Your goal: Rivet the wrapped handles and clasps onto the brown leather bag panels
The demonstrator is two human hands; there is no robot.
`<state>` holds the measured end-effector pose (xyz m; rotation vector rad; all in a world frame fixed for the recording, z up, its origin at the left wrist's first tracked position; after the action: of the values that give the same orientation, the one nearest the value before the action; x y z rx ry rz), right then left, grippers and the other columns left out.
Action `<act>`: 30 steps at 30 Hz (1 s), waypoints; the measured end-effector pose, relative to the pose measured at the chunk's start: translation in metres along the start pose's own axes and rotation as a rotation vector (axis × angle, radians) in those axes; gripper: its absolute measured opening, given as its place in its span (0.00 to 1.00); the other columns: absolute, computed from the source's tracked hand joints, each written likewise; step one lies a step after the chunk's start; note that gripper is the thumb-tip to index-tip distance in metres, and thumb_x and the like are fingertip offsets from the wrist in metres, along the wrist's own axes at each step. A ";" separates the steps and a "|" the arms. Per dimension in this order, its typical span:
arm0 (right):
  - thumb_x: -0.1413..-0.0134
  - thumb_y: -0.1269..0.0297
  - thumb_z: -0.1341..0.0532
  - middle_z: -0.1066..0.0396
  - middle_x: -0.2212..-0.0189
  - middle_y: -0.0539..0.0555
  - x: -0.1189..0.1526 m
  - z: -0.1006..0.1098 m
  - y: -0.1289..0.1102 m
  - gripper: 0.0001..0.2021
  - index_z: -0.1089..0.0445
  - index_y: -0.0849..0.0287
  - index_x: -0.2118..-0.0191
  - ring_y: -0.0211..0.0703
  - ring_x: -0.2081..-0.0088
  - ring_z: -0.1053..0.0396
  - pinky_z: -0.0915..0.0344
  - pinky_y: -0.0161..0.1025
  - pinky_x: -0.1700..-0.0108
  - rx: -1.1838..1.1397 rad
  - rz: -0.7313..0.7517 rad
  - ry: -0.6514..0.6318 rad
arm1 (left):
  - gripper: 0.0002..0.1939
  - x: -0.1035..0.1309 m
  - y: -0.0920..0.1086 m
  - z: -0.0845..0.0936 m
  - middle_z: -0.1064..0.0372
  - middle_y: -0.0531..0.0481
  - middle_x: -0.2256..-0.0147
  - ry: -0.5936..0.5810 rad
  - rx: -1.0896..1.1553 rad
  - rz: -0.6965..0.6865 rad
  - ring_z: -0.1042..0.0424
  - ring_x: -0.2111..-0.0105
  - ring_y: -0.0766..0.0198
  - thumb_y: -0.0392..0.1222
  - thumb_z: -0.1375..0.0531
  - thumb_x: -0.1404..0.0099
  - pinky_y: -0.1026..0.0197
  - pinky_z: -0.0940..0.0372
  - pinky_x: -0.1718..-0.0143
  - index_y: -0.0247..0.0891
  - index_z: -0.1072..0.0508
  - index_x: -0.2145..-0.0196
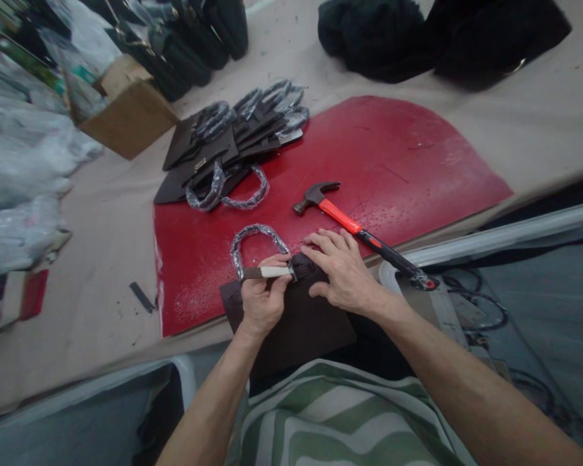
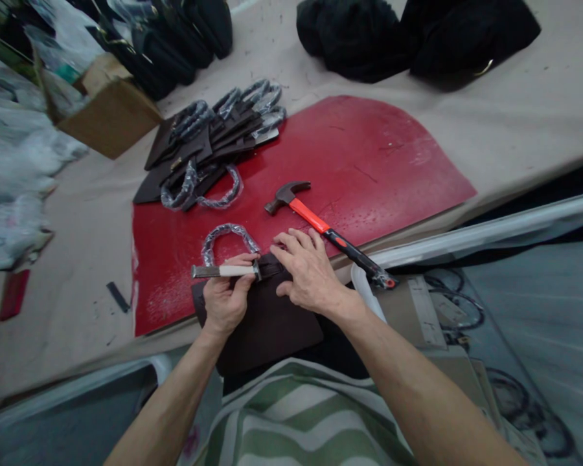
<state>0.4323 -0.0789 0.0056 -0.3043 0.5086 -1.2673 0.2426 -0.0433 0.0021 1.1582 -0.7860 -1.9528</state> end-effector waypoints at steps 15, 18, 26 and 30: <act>0.59 0.63 0.26 0.36 0.39 0.59 -0.001 -0.001 0.000 0.38 0.34 0.57 0.40 0.61 0.36 0.45 0.54 0.62 0.33 -0.032 -0.014 0.023 | 0.07 0.005 0.000 -0.005 0.23 0.43 0.55 -0.022 -0.084 -0.096 0.23 0.51 0.56 0.36 0.38 0.32 0.48 0.27 0.49 0.38 0.28 0.56; 0.59 0.63 0.26 0.36 0.39 0.59 -0.001 -0.001 0.000 0.37 0.34 0.57 0.40 0.61 0.36 0.45 0.54 0.61 0.33 -0.031 -0.015 0.030 | 0.06 0.005 0.002 -0.007 0.23 0.43 0.55 -0.016 -0.113 -0.131 0.23 0.52 0.56 0.36 0.40 0.32 0.49 0.26 0.50 0.38 0.28 0.56; 0.58 0.63 0.27 0.36 0.39 0.59 -0.001 0.000 -0.001 0.36 0.34 0.58 0.40 0.60 0.36 0.45 0.54 0.61 0.33 -0.024 -0.014 0.041 | 0.08 0.011 0.006 -0.013 0.25 0.42 0.55 0.047 -0.184 -0.250 0.23 0.53 0.57 0.32 0.41 0.32 0.50 0.25 0.51 0.37 0.30 0.56; 0.58 0.64 0.27 0.35 0.40 0.59 -0.002 0.000 -0.001 0.35 0.33 0.57 0.41 0.61 0.36 0.44 0.52 0.62 0.34 -0.033 -0.025 0.042 | 0.09 0.013 0.004 -0.012 0.25 0.42 0.54 0.035 -0.164 -0.245 0.23 0.52 0.56 0.31 0.41 0.33 0.49 0.25 0.50 0.37 0.30 0.55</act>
<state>0.4313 -0.0771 0.0065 -0.3128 0.5641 -1.2927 0.2498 -0.0581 -0.0052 1.2316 -0.4720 -2.1451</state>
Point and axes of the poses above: each hand's wrist, its own x-axis away from the middle knuckle, its own z-axis out of the back of the hand, y = z × x, the point moved 2 cm from there along -x, towards the middle knuckle
